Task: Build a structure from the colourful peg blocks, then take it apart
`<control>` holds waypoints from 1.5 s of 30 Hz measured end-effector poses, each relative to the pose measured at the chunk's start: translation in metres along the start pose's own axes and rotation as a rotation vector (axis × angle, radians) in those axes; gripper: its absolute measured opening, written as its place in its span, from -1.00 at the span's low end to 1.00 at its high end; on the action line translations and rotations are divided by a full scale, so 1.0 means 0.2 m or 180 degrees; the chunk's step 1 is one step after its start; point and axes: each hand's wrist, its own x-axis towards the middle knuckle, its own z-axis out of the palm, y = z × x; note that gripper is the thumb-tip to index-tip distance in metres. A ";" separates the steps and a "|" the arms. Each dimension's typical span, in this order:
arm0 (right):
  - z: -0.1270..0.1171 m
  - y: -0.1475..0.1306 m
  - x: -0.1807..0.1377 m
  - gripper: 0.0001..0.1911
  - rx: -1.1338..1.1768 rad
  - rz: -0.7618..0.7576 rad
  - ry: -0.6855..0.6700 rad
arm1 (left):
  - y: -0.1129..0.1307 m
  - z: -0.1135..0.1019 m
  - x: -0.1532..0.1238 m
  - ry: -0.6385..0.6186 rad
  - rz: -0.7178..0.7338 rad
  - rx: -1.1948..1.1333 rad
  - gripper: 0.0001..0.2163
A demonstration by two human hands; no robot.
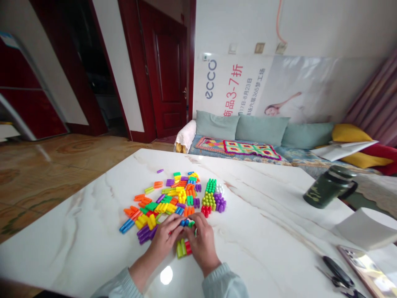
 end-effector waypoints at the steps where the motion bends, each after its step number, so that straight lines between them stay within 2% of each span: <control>1: 0.00 0.00 0.00 -0.78 -0.0030 0.0012 0.0027 | -0.01 0.00 0.00 0.0043 0.0064 0.0034 -0.74; 7: 0.01 0.01 -0.03 -0.75 -0.0041 0.0174 0.0142 | -0.04 0.04 -0.03 0.0434 -0.0007 0.0074 -0.83; 15: 0.00 0.01 -0.03 -0.82 0.0151 0.0225 0.0013 | -0.02 0.05 -0.03 0.0360 -0.0309 -0.0024 -0.86; 21: 0.01 0.01 -0.02 -0.85 0.0253 0.0264 0.0086 | -0.01 0.04 -0.04 0.0348 -0.0434 -0.0258 -0.87; 29: 0.00 -0.01 -0.02 -0.87 0.0191 0.0213 0.0020 | 0.01 0.04 -0.03 0.0328 -0.0383 -0.0232 -0.88; 31: -0.01 -0.02 -0.02 -0.86 0.0188 0.0204 0.0198 | 0.02 0.03 -0.03 0.0403 -0.0337 -0.0141 -0.86; 35: -0.03 -0.02 -0.02 -0.88 0.0214 0.0262 0.0944 | 0.05 -0.01 -0.06 0.0506 -0.0185 0.0199 -0.83; 37: -0.04 -0.02 -0.03 -0.89 0.0217 0.0312 0.1196 | 0.07 -0.04 -0.07 0.0249 0.0100 0.0375 -0.82; 39: -0.06 -0.02 -0.03 -0.87 0.0182 0.0357 0.1387 | 0.10 -0.06 -0.08 -0.0243 0.0537 0.0495 -0.82; 41: -0.07 -0.02 -0.03 -0.86 0.0141 0.0391 0.1501 | 0.12 -0.06 -0.09 -0.0683 0.0893 0.0631 -0.68; 43: -0.08 -0.03 -0.02 -0.84 0.0118 0.0405 0.1556 | 0.14 -0.04 -0.09 -0.0883 0.1003 0.0819 -0.53; 45: -0.07 -0.03 -0.01 -0.83 0.0108 0.0403 0.1562 | 0.14 -0.02 -0.09 -0.0904 0.0883 0.1010 -0.50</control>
